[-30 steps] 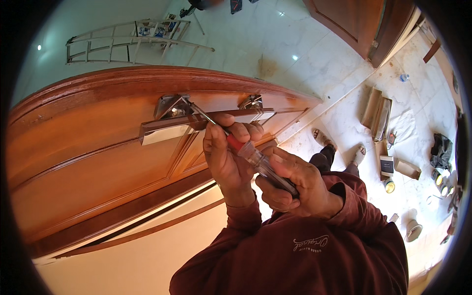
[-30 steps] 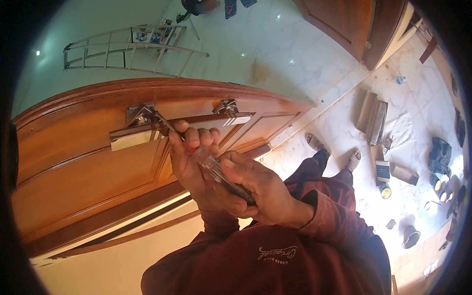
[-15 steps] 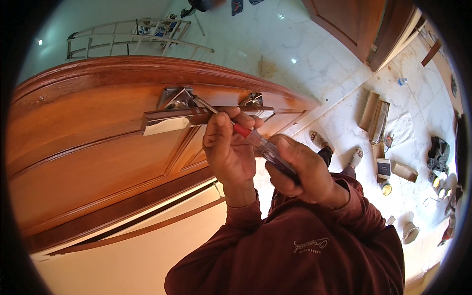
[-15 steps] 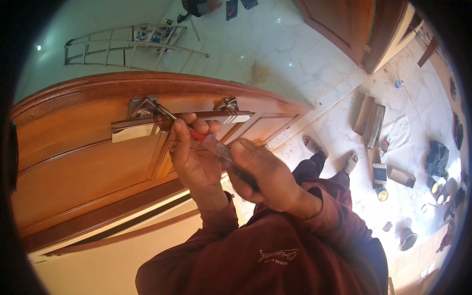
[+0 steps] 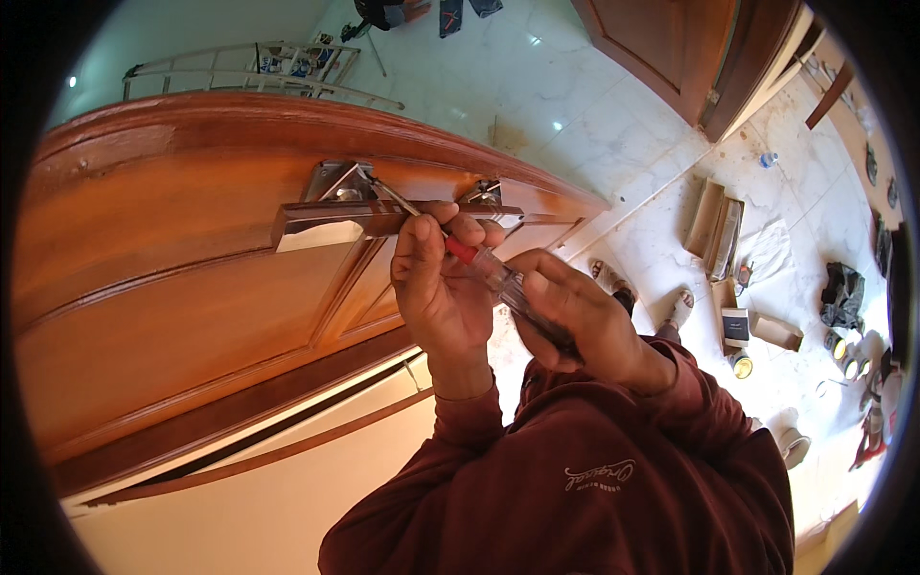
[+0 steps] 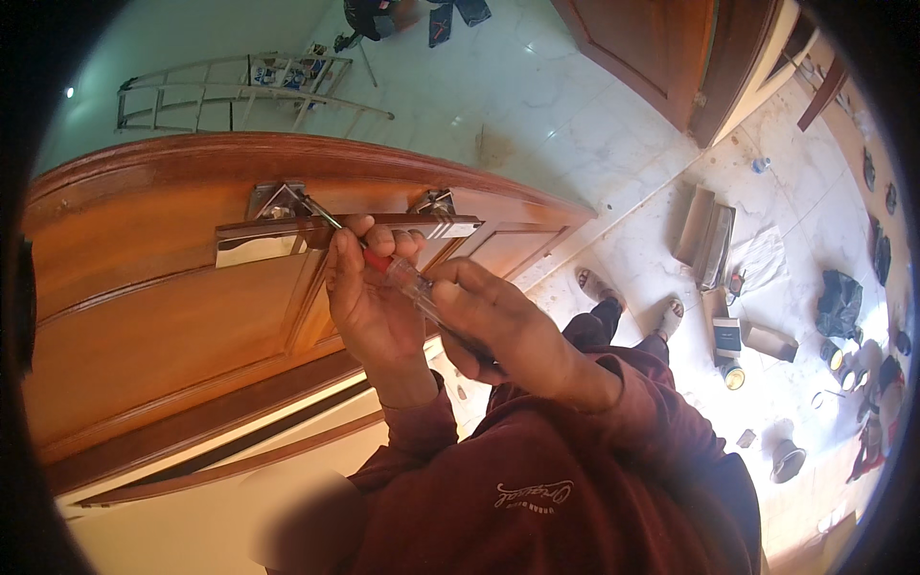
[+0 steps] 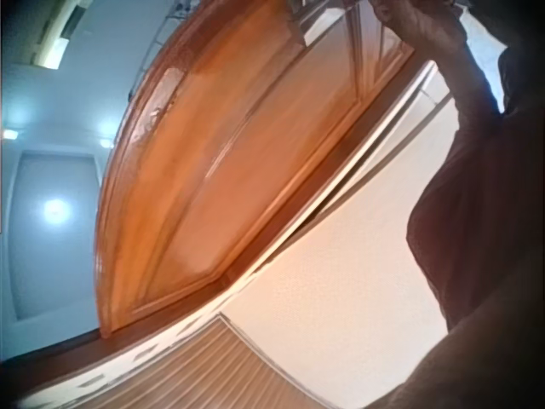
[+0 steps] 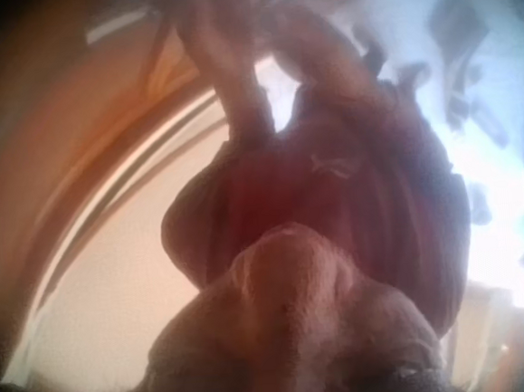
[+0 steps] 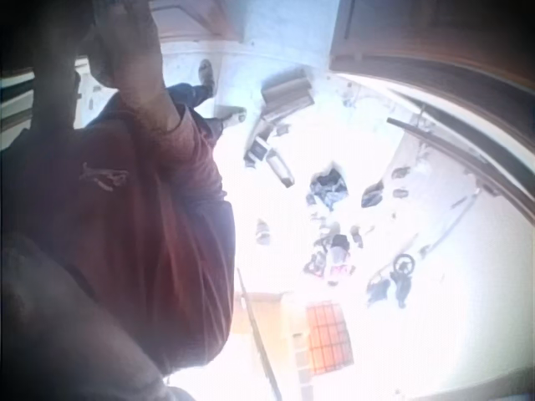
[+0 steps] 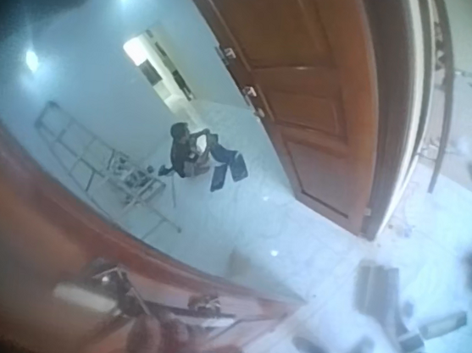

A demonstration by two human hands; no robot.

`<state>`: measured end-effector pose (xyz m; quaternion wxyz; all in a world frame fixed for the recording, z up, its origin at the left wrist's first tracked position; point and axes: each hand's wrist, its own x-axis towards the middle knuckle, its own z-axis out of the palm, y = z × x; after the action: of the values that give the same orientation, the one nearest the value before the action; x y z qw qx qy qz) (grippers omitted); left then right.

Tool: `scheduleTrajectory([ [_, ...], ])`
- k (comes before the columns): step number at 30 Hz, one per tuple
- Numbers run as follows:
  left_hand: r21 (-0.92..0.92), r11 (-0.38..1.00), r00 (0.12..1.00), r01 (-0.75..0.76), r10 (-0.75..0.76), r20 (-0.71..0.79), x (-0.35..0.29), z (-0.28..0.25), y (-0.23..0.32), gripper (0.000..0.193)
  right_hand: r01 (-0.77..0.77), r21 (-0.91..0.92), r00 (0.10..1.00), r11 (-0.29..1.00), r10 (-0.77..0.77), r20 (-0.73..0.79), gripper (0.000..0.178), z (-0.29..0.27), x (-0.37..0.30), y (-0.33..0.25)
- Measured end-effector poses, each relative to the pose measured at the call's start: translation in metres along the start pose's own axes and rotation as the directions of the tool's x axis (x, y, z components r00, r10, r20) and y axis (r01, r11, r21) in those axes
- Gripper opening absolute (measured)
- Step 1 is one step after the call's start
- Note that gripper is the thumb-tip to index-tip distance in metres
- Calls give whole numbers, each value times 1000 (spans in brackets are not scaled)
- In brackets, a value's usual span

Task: The person uses a screwdriver to install a metal door handle on a wooden door. They repeatedly tighten screws on both sides of the handle, occasionally bending down to pick up additional screws from the floor.

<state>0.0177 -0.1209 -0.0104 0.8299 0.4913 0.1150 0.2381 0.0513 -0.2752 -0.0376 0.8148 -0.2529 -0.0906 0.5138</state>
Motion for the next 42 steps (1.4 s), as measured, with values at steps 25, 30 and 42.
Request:
scheduleTrajectory([
  [25,-66,997,999,-47,46,-25,-2,6,-3,28,338,-636,926,693,-365,94,44,15,1,21],
  [30,83,993,983,-89,101,-153,0,9,-8,33,-86,227,984,970,47,169,44,0,8,17],
  [42,151,983,972,-106,134,-191,-3,9,-9,36,263,-751,893,605,-447,-47,34,17,0,12],
])
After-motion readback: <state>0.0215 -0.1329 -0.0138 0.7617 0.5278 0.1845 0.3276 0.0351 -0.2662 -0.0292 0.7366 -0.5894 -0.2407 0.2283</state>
